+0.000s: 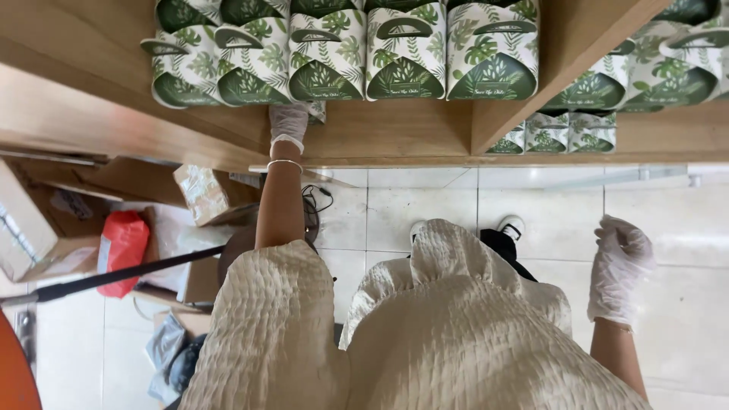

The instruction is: Organizing small patterned product boxes on a display shelf while wearing gloves.

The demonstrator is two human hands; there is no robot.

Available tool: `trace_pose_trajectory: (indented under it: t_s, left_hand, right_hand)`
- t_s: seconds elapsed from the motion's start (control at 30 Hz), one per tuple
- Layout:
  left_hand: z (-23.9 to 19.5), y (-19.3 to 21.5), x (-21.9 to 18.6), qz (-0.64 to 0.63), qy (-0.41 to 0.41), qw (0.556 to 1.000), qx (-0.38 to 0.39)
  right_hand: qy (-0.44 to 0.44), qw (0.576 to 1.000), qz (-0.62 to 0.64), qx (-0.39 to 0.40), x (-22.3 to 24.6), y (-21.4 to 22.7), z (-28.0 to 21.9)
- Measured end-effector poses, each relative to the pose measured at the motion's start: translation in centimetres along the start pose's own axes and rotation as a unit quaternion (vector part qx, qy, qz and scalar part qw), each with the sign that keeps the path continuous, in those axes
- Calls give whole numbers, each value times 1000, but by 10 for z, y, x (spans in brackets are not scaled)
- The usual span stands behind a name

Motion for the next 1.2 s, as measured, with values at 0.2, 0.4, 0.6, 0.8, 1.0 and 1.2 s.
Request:
trace_pose_trajectory:
  t_s: [0.2,0.4,0.6,0.8,1.0,1.2]
  left_hand:
    - [-20,-41,-1,89,9,977,191]
    - [-37,45,-109,293,-52,915,273]
    - [-32,124,-310,245,-163,893,341]
    - [-46,113,-484,39,-319,924,207]
    - [-39,74,-598,-54,-313,909,270]
    - [-39,4,-643,-231,-154,923,267]
  right_hand:
    - [12,999,-28,26,11,-24,-8]
    - [29,993,14,112,37,-79,-11]
    - [33,947,29,319,105,-121,-34]
    - [238,877,-68,412,164,-93,-29]
    - [197,885,-228,356,119,-29,20]
    - [145,929,-84,329,104,30,74]
Point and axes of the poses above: each hand's wrist, its own z-axis towards the middle knuckle, its own y-axis out of the back of the hand, x = y × z, the point moved 8 cm from there along z, towards the middle knuckle, and after that the axes turned 4 degrees about -z, right-handed, at the moved point
